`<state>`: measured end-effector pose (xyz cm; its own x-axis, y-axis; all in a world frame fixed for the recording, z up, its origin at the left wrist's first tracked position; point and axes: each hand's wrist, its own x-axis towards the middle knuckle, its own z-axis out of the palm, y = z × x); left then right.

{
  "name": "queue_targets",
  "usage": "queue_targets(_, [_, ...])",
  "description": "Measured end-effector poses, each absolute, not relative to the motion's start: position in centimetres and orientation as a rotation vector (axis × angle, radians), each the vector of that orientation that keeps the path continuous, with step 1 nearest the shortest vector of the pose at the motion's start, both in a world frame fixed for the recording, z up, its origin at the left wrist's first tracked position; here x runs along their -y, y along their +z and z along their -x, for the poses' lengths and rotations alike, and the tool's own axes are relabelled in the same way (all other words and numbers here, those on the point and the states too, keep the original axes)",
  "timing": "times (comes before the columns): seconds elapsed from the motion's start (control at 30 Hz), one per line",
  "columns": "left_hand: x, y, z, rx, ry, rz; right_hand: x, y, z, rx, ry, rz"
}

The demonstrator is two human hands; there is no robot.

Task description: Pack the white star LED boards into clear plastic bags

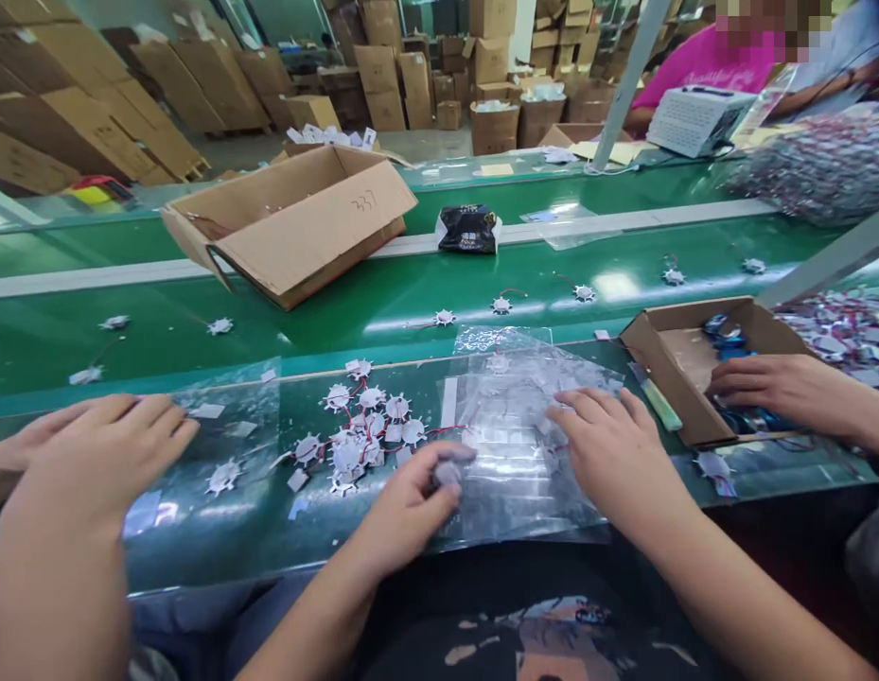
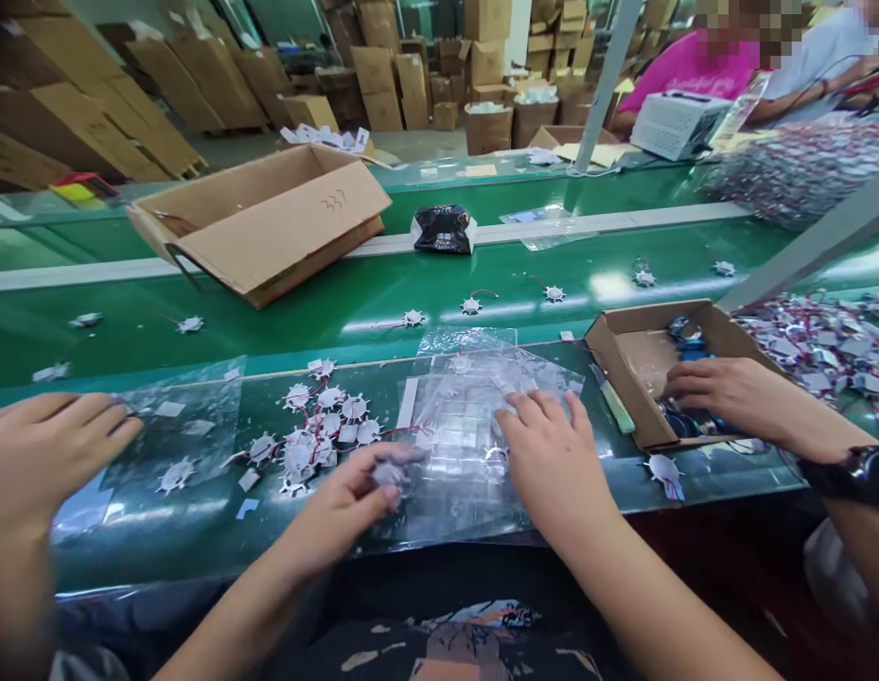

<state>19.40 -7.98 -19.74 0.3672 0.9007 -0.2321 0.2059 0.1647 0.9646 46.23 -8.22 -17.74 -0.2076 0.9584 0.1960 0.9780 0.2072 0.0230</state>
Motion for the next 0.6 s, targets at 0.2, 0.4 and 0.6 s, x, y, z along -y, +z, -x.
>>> queue_targets(0.2, [8.2, -18.8, -22.2, -1.053, 0.253, -1.965, 7.3, -18.4, -43.3, 2.448, -0.122, 1.745])
queue_targets(0.4, [8.4, -18.0, -22.0, -1.103, 0.278, -2.224, 6.5, -23.0, -46.2, 2.552, -0.007, 1.873])
queue_targets(0.6, [8.6, -19.2, -23.4, -1.146, 0.185, -2.347, 4.7, -20.5, -48.2, 2.599, -0.016, 1.865])
